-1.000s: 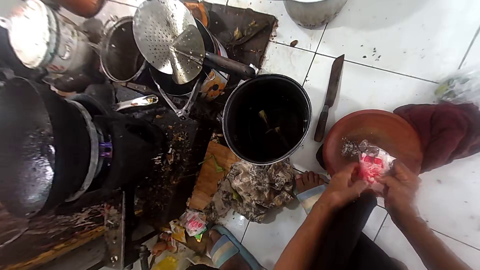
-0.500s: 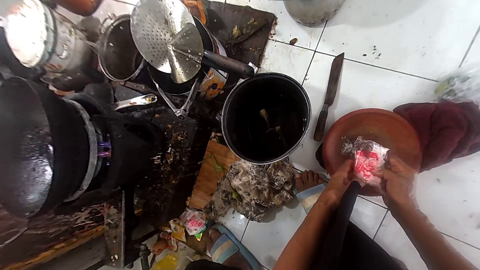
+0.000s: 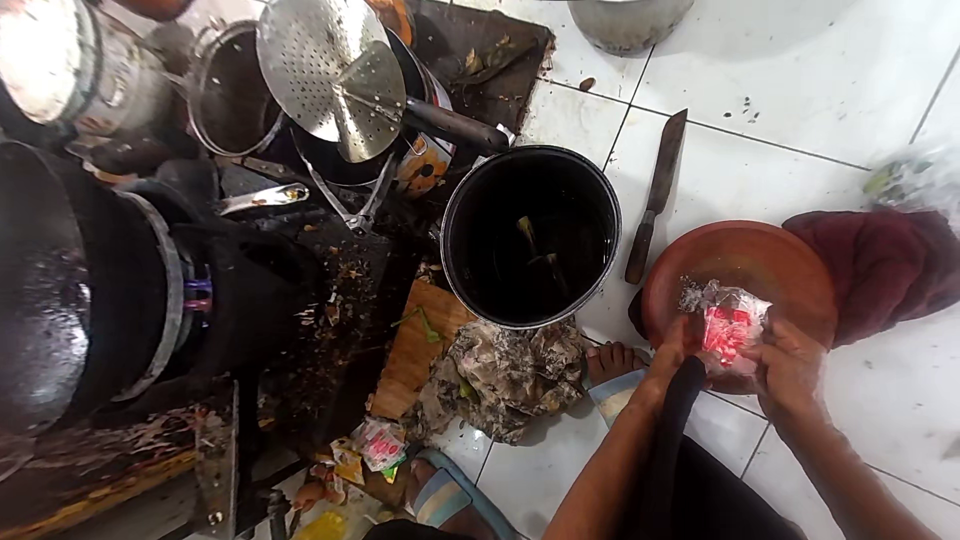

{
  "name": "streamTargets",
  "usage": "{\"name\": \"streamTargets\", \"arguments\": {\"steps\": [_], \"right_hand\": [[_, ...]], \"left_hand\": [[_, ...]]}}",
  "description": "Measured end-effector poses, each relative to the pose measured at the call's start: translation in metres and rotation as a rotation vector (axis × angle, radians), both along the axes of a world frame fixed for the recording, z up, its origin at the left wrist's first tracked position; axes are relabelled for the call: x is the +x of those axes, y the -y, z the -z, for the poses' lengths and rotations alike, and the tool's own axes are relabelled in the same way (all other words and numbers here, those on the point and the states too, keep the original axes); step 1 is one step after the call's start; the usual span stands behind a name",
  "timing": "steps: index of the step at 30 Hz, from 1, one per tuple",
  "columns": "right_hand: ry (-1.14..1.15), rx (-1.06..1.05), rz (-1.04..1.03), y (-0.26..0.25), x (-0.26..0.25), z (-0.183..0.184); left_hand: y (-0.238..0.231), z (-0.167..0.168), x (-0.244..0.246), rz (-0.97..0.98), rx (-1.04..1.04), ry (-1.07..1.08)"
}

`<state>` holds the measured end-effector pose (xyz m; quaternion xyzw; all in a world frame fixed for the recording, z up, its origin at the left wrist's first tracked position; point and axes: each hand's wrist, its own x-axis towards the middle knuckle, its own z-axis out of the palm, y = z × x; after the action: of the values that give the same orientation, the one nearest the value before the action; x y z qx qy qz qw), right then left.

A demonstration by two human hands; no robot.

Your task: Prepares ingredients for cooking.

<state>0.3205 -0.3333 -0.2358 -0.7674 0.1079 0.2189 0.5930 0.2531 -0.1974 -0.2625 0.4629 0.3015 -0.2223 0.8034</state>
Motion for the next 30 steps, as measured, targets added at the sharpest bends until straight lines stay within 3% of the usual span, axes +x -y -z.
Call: {"name": "streamTargets", "arguments": {"steps": [8,13,19,22,24,30], "right_hand": [[0.015,0.045,0.017,0.007,0.000,0.005],[-0.007,0.065,0.053,0.010,-0.005,0.005],[-0.025,0.039,-0.007,0.003,-0.001,-0.002],[-0.020,-0.008,-0.150,0.003,0.001,-0.006],[-0.057,-0.033,-0.216,0.003,0.001,-0.007],[-0.088,-0.057,-0.038,0.008,0.010,-0.003]], "left_hand": [[-0.002,-0.005,0.000,0.045,-0.006,0.066],[0.001,-0.006,-0.001,-0.052,-0.038,-0.015],[-0.001,-0.009,0.004,-0.012,-0.031,-0.047],[-0.005,-0.031,0.013,0.036,0.109,-0.018],[-0.001,-0.025,0.011,0.076,0.198,0.042],[0.003,-0.035,0.007,0.007,-0.074,-0.034]]}}
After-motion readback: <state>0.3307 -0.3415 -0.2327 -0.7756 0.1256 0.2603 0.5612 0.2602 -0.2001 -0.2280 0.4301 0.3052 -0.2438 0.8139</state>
